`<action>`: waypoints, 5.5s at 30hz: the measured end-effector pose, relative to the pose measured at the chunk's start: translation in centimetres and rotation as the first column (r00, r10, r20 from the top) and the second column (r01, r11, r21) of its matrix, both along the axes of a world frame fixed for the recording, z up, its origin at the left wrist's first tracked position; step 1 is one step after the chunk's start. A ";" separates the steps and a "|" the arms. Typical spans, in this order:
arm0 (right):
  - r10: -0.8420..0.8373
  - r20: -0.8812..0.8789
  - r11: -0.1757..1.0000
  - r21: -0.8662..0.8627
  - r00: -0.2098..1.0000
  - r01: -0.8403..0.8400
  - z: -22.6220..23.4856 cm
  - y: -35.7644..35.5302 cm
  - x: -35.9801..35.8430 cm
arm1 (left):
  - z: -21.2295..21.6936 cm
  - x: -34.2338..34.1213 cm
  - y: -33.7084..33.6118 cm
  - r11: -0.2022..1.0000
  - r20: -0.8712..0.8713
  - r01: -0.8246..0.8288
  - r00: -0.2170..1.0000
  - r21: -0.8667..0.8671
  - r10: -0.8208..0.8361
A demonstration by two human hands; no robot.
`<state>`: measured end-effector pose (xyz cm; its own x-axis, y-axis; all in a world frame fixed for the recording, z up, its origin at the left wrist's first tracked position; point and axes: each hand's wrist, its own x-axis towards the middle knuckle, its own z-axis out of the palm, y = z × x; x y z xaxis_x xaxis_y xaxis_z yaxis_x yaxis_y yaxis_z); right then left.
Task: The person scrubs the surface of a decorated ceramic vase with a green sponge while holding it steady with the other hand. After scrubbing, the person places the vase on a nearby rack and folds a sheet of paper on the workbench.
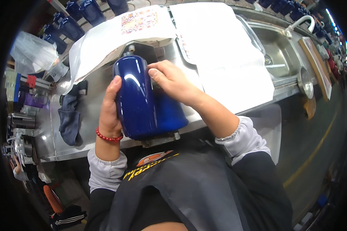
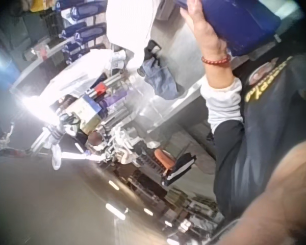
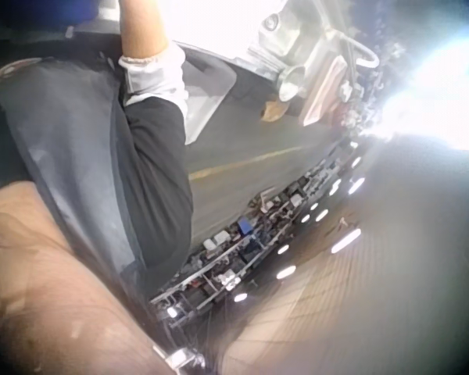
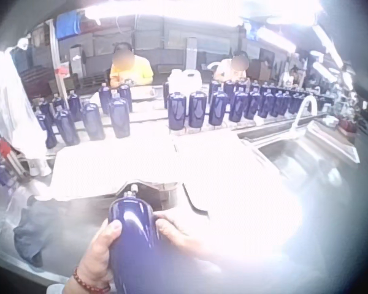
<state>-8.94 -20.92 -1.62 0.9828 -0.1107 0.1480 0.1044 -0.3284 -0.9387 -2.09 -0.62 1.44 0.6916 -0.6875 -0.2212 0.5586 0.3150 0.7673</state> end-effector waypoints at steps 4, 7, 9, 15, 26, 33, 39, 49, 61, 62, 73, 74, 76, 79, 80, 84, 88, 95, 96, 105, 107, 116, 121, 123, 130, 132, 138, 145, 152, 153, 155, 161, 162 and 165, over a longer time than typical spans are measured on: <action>0.008 0.078 0.980 -0.201 0.997 0.008 1.0 -2.3 -0.9 | -0.8 0.7 -1.4 0.997 0.102 -0.050 0.994 0.060 0.044; -0.020 0.082 0.986 -0.165 0.996 0.033 2.5 -5.3 -1.6 | -1.2 1.0 -2.4 0.992 0.159 -0.103 0.983 0.078 0.090; -0.031 0.022 0.988 -0.152 0.999 0.034 3.1 -8.0 -1.9 | -1.2 1.0 -2.6 0.988 0.160 -0.124 0.981 0.095 0.107; -0.095 0.138 0.777 -0.609 0.986 0.160 2.6 -17.9 4.6 | -2.1 0.6 -2.6 0.988 0.382 -0.135 0.919 0.069 0.099; -0.369 -0.166 0.300 -0.953 0.914 -0.052 -0.5 -25.4 27.8 | -3.4 1.5 -2.4 0.980 0.495 -0.177 0.862 0.087 0.111; -0.263 0.034 0.332 -0.935 0.964 0.123 0.2 -26.9 23.0 | -4.4 1.7 -2.0 0.963 0.545 -0.213 0.834 0.166 0.091; 0.063 0.208 0.370 -0.913 0.976 0.171 2.1 -27.2 1.1 | -3.5 1.1 -2.1 0.896 0.712 -0.413 0.677 0.159 0.186; -0.561 0.153 0.569 -0.642 0.814 0.513 -0.7 -13.3 -24.3 | 0.3 -9.8 -12.7 0.899 0.891 -0.044 -0.116 0.436 -0.438; -0.689 0.194 0.541 -0.503 0.698 0.674 -3.5 -11.1 -28.7 | -1.1 -10.0 -17.1 0.611 0.576 -0.065 -0.268 0.789 -0.772; -0.678 0.205 0.557 -0.484 0.706 0.675 -3.4 -11.1 -28.7 | -1.2 -9.7 -17.3 0.610 0.576 -0.040 -0.282 0.792 -0.767; -0.521 0.227 0.720 -0.401 0.823 0.566 -3.3 -8.4 -26.4 | -0.5 -9.7 -17.8 0.599 0.538 -0.071 -0.365 0.797 -0.759; -0.513 0.217 0.725 -0.409 0.830 0.555 -3.2 -8.3 -26.1 | -0.5 -9.6 -17.8 0.601 0.543 -0.061 -0.364 0.797 -0.756; -0.513 0.218 0.723 -0.413 0.831 0.554 -3.2 -8.3 -25.9 | -0.5 -9.4 -17.8 0.621 0.556 -0.062 -0.383 0.782 -0.738; -0.512 0.237 0.712 -0.421 0.826 0.562 -2.9 -8.5 -25.8 | -0.5 -9.3 -17.9 0.609 0.547 -0.049 -0.386 0.792 -0.743; -0.513 0.245 0.706 -0.424 0.823 0.567 -2.9 -8.6 -25.8 | -0.5 -9.2 -17.9 0.603 0.547 -0.039 -0.379 0.797 -0.747; -0.489 0.256 0.724 -0.415 0.834 0.552 -2.7 -8.5 -25.5 | -0.5 -9.0 -18.0 0.603 0.562 0.005 -0.366 0.798 -0.741; -0.463 0.267 0.716 -0.450 0.845 0.534 -2.9 -7.8 -24.8 | -0.3 -8.7 -18.1 0.596 0.559 0.016 -0.368 0.803 -0.743; -0.455 0.247 0.623 -0.598 0.855 0.504 -3.0 -6.9 -23.8 | -0.3 -9.0 -18.1 0.652 0.627 0.043 -0.329 0.757 -0.706; -0.458 0.251 0.613 -0.606 0.853 0.507 -3.0 -6.9 -23.7 | -0.4 -9.1 -18.2 0.659 0.635 0.040 -0.320 0.751 -0.703; -0.449 0.215 0.617 -0.628 0.867 0.475 -3.4 -6.9 -23.3 | -1.0 -8.1 -17.8 0.598 0.591 0.091 -0.331 0.796 -0.736; -0.453 0.215 0.620 -0.621 0.865 0.479 -3.6 -6.8 -23.3 | -1.2 -8.3 -17.8 0.607 0.596 0.079 -0.322 0.791 -0.735; -0.473 0.240 0.620 -0.592 0.848 0.514 -4.0 -6.7 -23.6 | -1.2 -9.2 -18.9 0.624 0.577 -0.003 -0.377 0.782 -0.725; -0.476 0.239 0.629 -0.580 0.846 0.518 -4.2 -6.6 -23.6 | -1.3 -9.4 -18.4 0.670 0.611 -0.010 -0.402 0.742 -0.682; -0.483 0.276 0.612 -0.572 0.831 0.546 -4.2 -6.5 -23.6 | -1.1 -9.7 -18.0 0.660 0.603 -0.008 -0.400 0.751 -0.690; -0.528 0.315 0.614 -0.500 0.788 0.611 -4.1 -8.2 -24.6 | -0.5 -10.4 -18.4 0.629 0.525 -0.071 -0.483 0.774 -0.701; -0.564 0.330 0.586 -0.486 0.757 0.649 -4.1 -8.9 -25.1 | -0.5 -10.7 -18.3 0.632 0.525 -0.067 -0.495 0.772 -0.692; -0.593 0.346 0.570 -0.457 0.727 0.683 -4.0 -9.1 -25.9 | -1.1 -10.7 -17.9 0.619 0.475 -0.093 -0.556 0.780 -0.682; -0.564 0.350 0.571 -0.489 0.748 0.660 -3.7 -8.5 -25.5 | -1.6 -10.3 -17.6 0.662 0.474 -0.124 -0.604 0.739 -0.641; -0.508 0.357 0.613 -0.490 0.784 0.620 -4.2 -7.6 -25.0 | -1.0 -9.4 -14.8 0.612 0.582 -0.205 -0.191 0.764 -0.790; -0.506 0.354 0.622 -0.482 0.787 0.617 -4.2 -7.5 -24.9 | -1.0 -9.6 -14.2 0.619 0.586 -0.239 -0.202 0.748 -0.785; -0.493 0.357 0.622 -0.493 0.794 0.608 -4.1 -7.5 -24.4 | -1.2 -10.1 -13.5 0.621 0.587 -0.322 -0.206 0.715 -0.783; -0.411 0.333 0.612 -0.590 0.849 0.527 -2.5 -7.4 -22.5 | -2.5 -11.9 -13.0 0.573 0.599 -0.176 0.196 0.800 -0.776; -0.387 0.318 0.622 -0.603 0.865 0.500 -2.3 -7.4 -22.1 | -2.6 -11.9 -13.1 0.611 0.607 -0.094 0.309 0.786 -0.732; -0.337 0.272 0.613 -0.663 0.901 0.430 -1.6 -7.3 -21.1 | -2.7 -11.8 -12.9 0.633 0.274 0.265 0.733 0.727 -0.622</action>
<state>-30.07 -28.25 -3.26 0.8464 -0.2937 0.4442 -0.1004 -0.9072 -0.4085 -13.93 -13.56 -1.26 0.4633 -0.7635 -0.4499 0.0129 -0.5018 0.8649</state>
